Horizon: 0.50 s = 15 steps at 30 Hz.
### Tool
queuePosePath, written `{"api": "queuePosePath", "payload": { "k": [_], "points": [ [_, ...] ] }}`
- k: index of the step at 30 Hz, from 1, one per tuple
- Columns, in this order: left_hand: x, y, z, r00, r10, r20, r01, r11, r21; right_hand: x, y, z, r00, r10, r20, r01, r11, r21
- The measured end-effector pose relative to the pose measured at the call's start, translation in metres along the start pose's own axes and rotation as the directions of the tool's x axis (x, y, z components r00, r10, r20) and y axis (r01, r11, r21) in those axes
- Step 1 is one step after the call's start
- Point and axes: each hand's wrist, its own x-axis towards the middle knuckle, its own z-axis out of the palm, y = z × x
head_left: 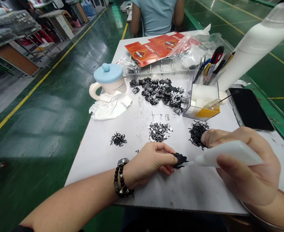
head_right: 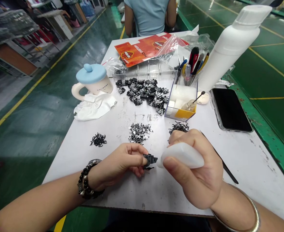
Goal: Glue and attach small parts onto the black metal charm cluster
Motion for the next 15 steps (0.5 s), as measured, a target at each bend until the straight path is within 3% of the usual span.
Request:
{"api": "queuePosePath", "payload": {
  "k": [7,12,15],
  "points": [
    [0.0,-0.001,0.0,1.0,0.001,-0.005,-0.001,1.0,0.0,0.002,0.001,0.001,1.0,0.004,-0.018,-0.004,1.0,0.03],
    [0.0,0.0,0.0,1.0,0.006,0.004,-0.006,1.0,-0.007,0.008,0.002,-0.001,0.973,-0.003,-0.229,0.018,0.998,0.064],
    [0.0,0.0,0.0,1.0,0.001,0.006,-0.001,1.0,0.0,0.013,0.007,0.0,0.969,-0.07,-0.237,0.082,0.996,0.04]
  ]
}}
